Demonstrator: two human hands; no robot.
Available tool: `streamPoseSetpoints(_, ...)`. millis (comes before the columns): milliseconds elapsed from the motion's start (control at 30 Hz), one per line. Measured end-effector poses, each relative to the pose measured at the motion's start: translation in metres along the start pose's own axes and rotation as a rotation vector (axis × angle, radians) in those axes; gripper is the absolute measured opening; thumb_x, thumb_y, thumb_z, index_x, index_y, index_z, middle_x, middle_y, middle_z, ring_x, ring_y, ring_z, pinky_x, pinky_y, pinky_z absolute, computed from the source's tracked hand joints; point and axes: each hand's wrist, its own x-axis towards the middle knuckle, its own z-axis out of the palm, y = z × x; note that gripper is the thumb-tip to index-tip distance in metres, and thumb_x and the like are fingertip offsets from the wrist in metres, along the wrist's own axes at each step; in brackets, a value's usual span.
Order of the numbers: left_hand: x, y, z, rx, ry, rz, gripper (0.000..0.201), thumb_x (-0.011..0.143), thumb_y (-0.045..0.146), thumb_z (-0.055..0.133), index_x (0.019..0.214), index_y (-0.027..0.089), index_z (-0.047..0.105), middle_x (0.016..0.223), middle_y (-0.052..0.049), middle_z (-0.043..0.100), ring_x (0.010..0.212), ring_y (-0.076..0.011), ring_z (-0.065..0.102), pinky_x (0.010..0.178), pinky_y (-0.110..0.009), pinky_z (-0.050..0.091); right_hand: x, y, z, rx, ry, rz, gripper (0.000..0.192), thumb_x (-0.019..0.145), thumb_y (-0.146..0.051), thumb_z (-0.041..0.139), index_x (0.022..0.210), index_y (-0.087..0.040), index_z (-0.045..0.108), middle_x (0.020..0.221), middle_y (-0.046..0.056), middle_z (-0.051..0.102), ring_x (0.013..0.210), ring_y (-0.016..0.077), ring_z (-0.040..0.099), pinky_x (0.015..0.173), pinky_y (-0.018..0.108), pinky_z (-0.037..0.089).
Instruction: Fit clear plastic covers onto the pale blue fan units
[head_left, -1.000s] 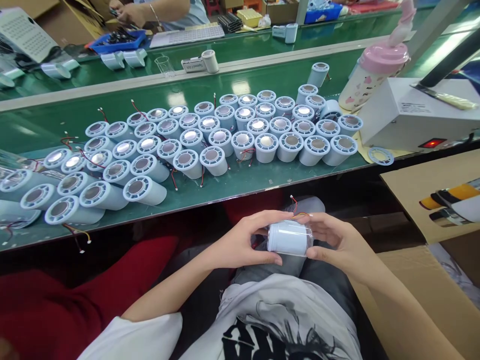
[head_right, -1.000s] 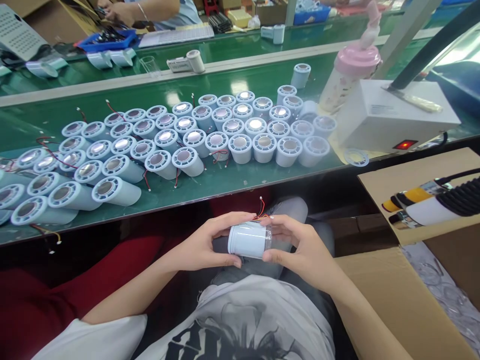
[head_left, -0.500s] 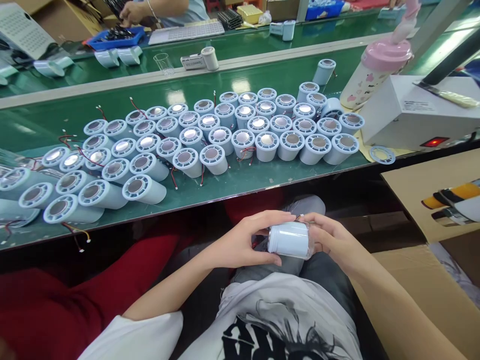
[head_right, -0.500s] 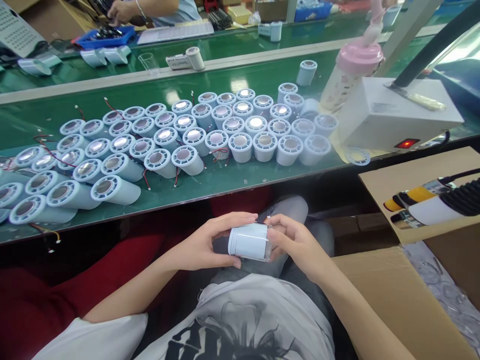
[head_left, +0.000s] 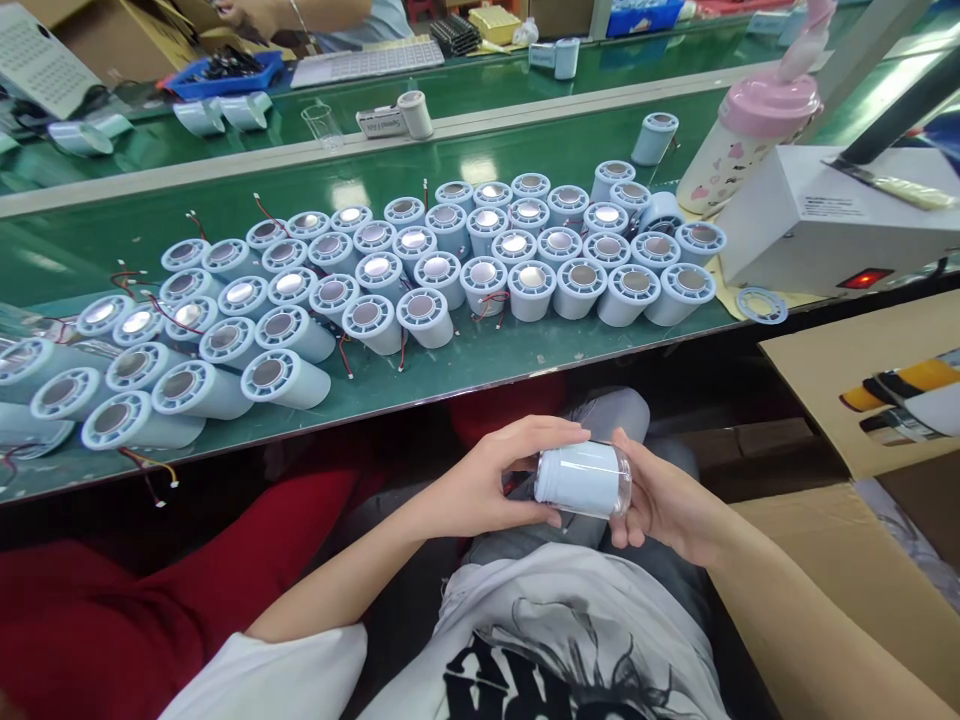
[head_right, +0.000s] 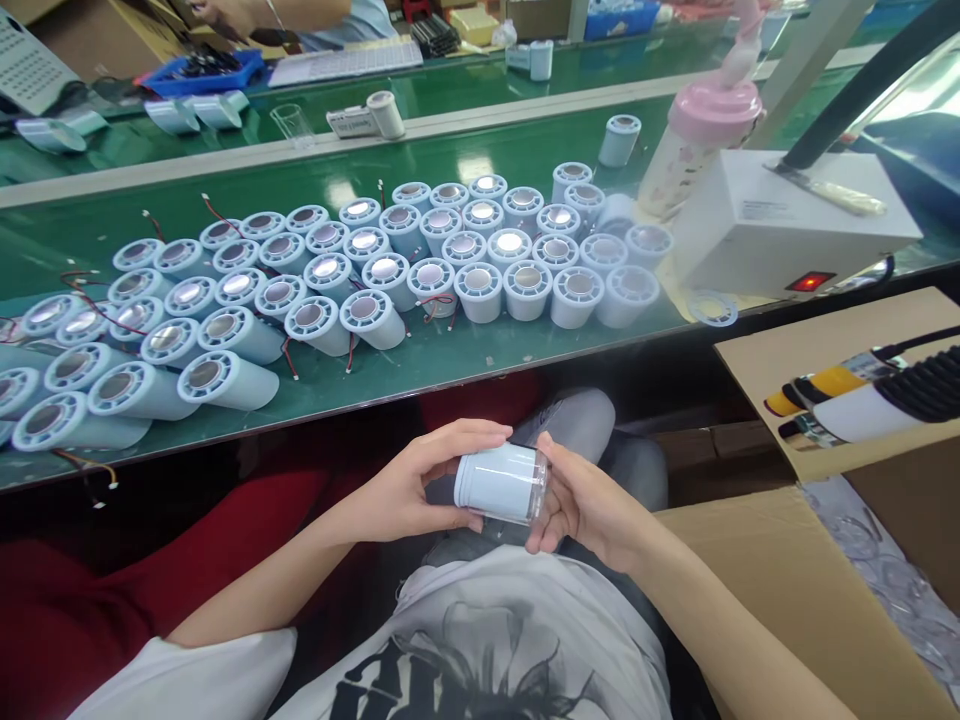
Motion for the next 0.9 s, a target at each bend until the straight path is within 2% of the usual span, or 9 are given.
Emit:
streamPoseSetpoints(100, -0.001, 0.005, 0.003, -0.032, 0.027, -0.075, 0.065, 0.070, 0.023, 0.079, 0.130, 0.028, 0.055, 0.133, -0.010, 0.053, 0.123, -0.0257, 0.052, 0.093, -0.032, 0.052, 0.000, 0.004, -0.002, -0.084, 0.043, -0.022, 0.058, 0.094, -0.065, 0.032, 0.090, -0.014, 0.059, 0.061, 0.005, 0.066, 0.044, 0.0136, 0.063, 0.036, 0.016, 0.047)
streamPoseSetpoints(167, -0.001, 0.009, 0.004, -0.069, 0.048, -0.149, 0.064, 0.072, 0.026, 0.078, 0.131, 0.027, 0.054, 0.131, -0.010, 0.054, 0.118, -0.0245, 0.055, 0.092, -0.033, 0.053, 0.000, 0.008, -0.006, -0.278, 0.132, -0.176, 0.053, 0.095, -0.060, 0.033, 0.092, -0.014, 0.059, 0.065, 0.006, 0.066, 0.048, 0.0166, 0.064, 0.039, 0.022, 0.050)
streamPoseSetpoints(267, -0.001, 0.012, 0.004, -0.134, 0.066, -0.247, 0.066, 0.072, 0.028, 0.078, 0.133, 0.025, 0.052, 0.129, -0.010, 0.055, 0.111, -0.0236, 0.059, 0.090, -0.034, 0.055, -0.002, 0.013, -0.014, -0.700, 0.313, -0.654, 0.024, 0.095, -0.034, 0.049, 0.112, -0.019, 0.055, 0.109, 0.012, 0.067, 0.091, 0.0239, 0.069, 0.074, 0.034, 0.060)
streamPoseSetpoints(333, 0.000, 0.012, 0.003, -0.178, 0.065, -0.291, 0.069, 0.072, 0.030, 0.078, 0.135, 0.025, 0.050, 0.126, -0.010, 0.056, 0.106, -0.0239, 0.061, 0.087, -0.035, 0.056, -0.004, 0.015, -0.020, -0.957, 0.270, -0.981, 0.043, 0.090, -0.014, 0.054, 0.130, -0.028, 0.046, 0.144, 0.009, 0.046, 0.126, 0.0262, 0.051, 0.101, 0.043, 0.048)
streamPoseSetpoints(400, 0.001, 0.010, 0.002, -0.218, 0.036, -0.326, 0.073, 0.072, 0.032, 0.078, 0.137, 0.025, 0.046, 0.121, -0.011, 0.060, 0.101, -0.0240, 0.063, 0.081, -0.035, 0.057, -0.006, 0.018, -0.024, -1.107, 0.145, -1.154, 0.060, 0.086, -0.003, 0.055, 0.135, -0.036, 0.043, 0.151, 0.003, 0.037, 0.135, 0.0247, 0.040, 0.109, 0.045, 0.040)
streamPoseSetpoints(467, 0.002, 0.008, 0.001, -0.235, -0.008, -0.328, 0.078, 0.070, 0.032, 0.079, 0.140, 0.026, 0.044, 0.122, -0.011, 0.061, 0.098, -0.0238, 0.065, 0.079, -0.034, 0.057, -0.007, 0.021, -0.026, -1.085, 0.107, -1.148, 0.060, 0.085, -0.003, 0.059, 0.133, -0.038, 0.048, 0.145, 0.001, 0.046, 0.133, 0.0235, 0.044, 0.108, 0.042, 0.042)
streamPoseSetpoints(667, 0.014, 0.004, -0.003, -0.228, -0.127, -0.162, 0.075, 0.068, 0.016, 0.080, 0.136, 0.028, 0.050, 0.140, -0.010, 0.052, 0.121, -0.0255, 0.056, 0.102, -0.037, 0.048, -0.014, 0.032, -0.027, -0.475, 0.131, -0.722, 0.049, 0.085, -0.034, 0.069, 0.130, -0.031, 0.054, 0.124, 0.007, 0.064, 0.110, 0.0271, 0.063, 0.087, 0.037, 0.057)
streamPoseSetpoints(767, 0.020, 0.003, 0.000, -0.285, -0.178, -0.236, 0.077, 0.072, 0.017, 0.077, 0.141, 0.026, 0.045, 0.133, -0.011, 0.058, 0.114, -0.0245, 0.061, 0.100, -0.040, 0.049, -0.022, 0.032, -0.028, -0.451, 0.149, -0.639, 0.043, 0.083, -0.029, 0.070, 0.125, -0.032, 0.060, 0.105, 0.004, 0.070, 0.083, 0.0215, 0.068, 0.073, 0.033, 0.059)
streamPoseSetpoints(900, 0.022, -0.002, 0.006, -0.358, -0.180, -0.344, 0.083, 0.073, 0.022, 0.077, 0.145, 0.028, 0.037, 0.126, -0.009, 0.064, 0.111, -0.0248, 0.063, 0.099, -0.041, 0.049, -0.028, 0.030, -0.032, -0.511, 0.203, -0.655, 0.043, 0.080, -0.015, 0.068, 0.119, -0.033, 0.066, 0.114, 0.001, 0.066, 0.067, 0.0148, 0.065, 0.070, 0.031, 0.058)
